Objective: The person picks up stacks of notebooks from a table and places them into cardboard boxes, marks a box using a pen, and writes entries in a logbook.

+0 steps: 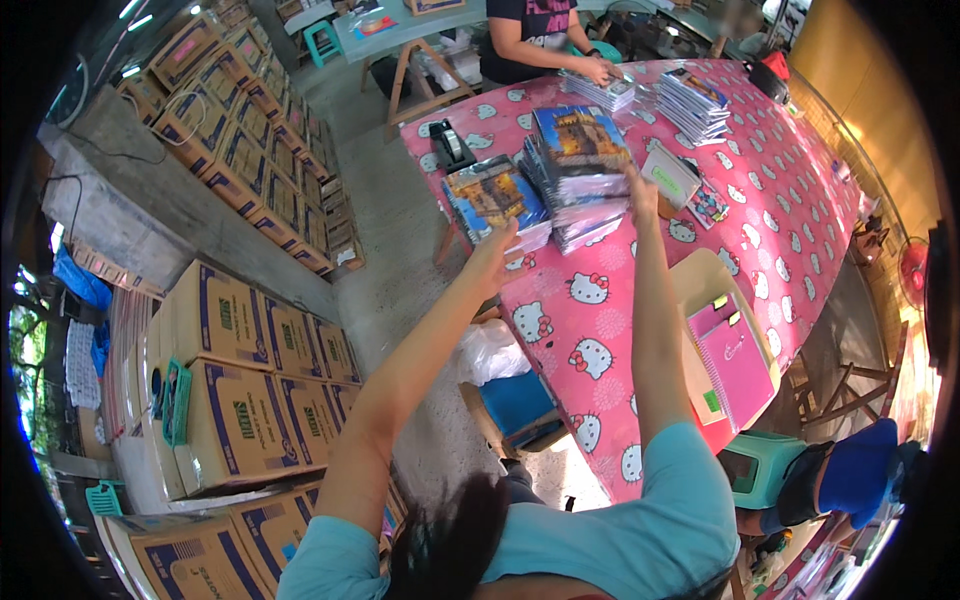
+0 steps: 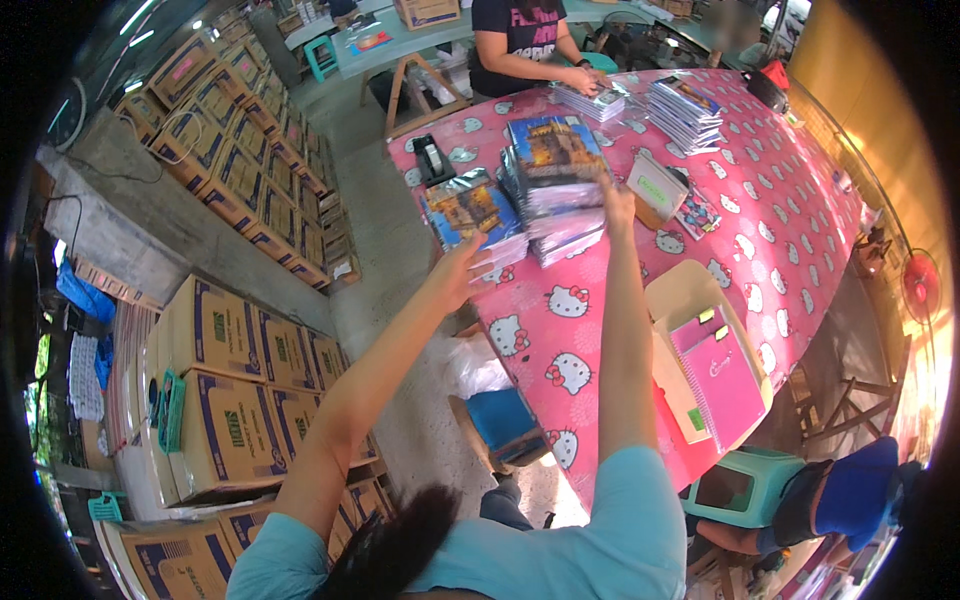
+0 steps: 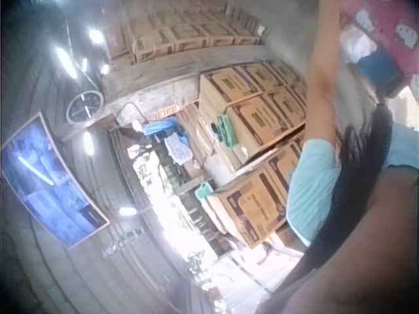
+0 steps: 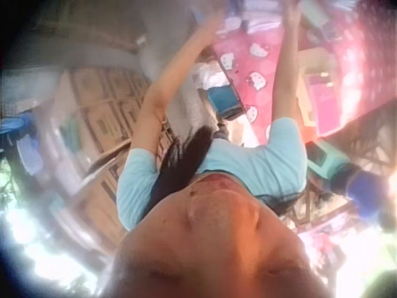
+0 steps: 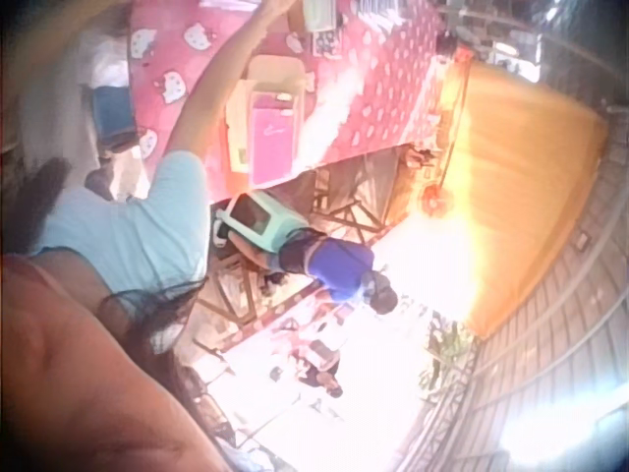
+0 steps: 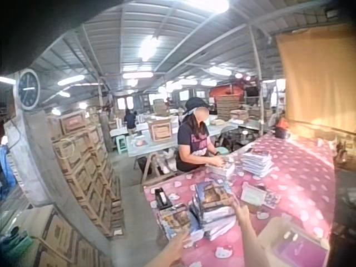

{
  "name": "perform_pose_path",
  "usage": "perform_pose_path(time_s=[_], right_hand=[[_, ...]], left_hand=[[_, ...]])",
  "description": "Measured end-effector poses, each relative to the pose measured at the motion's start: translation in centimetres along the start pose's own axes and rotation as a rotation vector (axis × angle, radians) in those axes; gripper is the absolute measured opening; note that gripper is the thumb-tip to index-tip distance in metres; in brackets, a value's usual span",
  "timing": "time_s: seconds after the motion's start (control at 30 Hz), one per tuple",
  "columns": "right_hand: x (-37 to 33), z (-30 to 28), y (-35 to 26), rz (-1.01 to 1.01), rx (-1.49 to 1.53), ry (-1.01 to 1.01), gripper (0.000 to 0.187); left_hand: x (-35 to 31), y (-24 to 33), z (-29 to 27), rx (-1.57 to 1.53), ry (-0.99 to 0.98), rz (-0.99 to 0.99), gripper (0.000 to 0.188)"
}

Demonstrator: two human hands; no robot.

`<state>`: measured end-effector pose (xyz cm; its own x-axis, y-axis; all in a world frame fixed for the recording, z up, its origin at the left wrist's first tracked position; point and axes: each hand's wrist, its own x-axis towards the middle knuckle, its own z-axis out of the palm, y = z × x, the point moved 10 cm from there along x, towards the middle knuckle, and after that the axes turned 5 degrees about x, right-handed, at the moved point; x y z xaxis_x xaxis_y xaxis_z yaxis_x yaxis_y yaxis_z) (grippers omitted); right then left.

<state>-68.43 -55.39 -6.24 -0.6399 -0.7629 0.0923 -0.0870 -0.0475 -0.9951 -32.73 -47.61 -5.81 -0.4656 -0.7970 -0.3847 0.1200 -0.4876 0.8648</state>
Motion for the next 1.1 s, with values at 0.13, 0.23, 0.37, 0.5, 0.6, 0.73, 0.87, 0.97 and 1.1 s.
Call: perform_pose_path(time_s=[0.13, 0.23, 0.37, 0.5, 0.6, 0.73, 0.87, 0.97, 1.1], right_hand=[[-2.7, 1.0, -0.5, 0.168, -0.070, -0.214, 0.064], [-4.2, 4.5, -2.4, 0.526, 0.289, -0.403, 0.043], [-3.3, 4.1, -2.4, 0.476, 0.373, -0.429, 0.033], [-4.9, 3.8, -2.7, 0.358, 0.379, -0.493, 0.035], [-9.5, 0.0, -0.2, 0.314, 0.743, -0.394, 0.045], [-16.9, -4.3, 4.9, 0.190, 1.253, -0.146, 0.057], [-25.4, -0.1, 7.6, 0.238, 1.301, -0.133, 0.057], [-31.5, 1.7, 6.2, 0.312, 1.254, -0.229, 0.057], [-40.2, 6.8, 2.7, 0.445, 1.185, -0.522, 0.058]], left_hand=[[5.7, 1.4, 0.4, 0.093, 0.131, 0.059, 0.083], [10.7, 0.9, 0.2, 0.064, 0.112, 0.021, 0.082], [10.9, 1.4, 5.2, 0.181, 0.075, 0.052, 0.073], [11.7, 0.4, 4.8, 0.059, -0.052, 0.199, 0.075], [7.1, 2.8, 6.1, 0.294, -0.012, 0.432, 0.078], [-6.0, 7.0, 12.0, 0.865, 0.047, 0.843, 0.096], [-17.5, 6.7, 10.7, 1.181, -0.009, 0.726, 0.109], [-24.7, 5.6, 5.5, 1.061, 0.138, 0.688, 0.111], [-37.8, 5.8, -5.4, 0.854, 0.665, 0.631, 0.101]])
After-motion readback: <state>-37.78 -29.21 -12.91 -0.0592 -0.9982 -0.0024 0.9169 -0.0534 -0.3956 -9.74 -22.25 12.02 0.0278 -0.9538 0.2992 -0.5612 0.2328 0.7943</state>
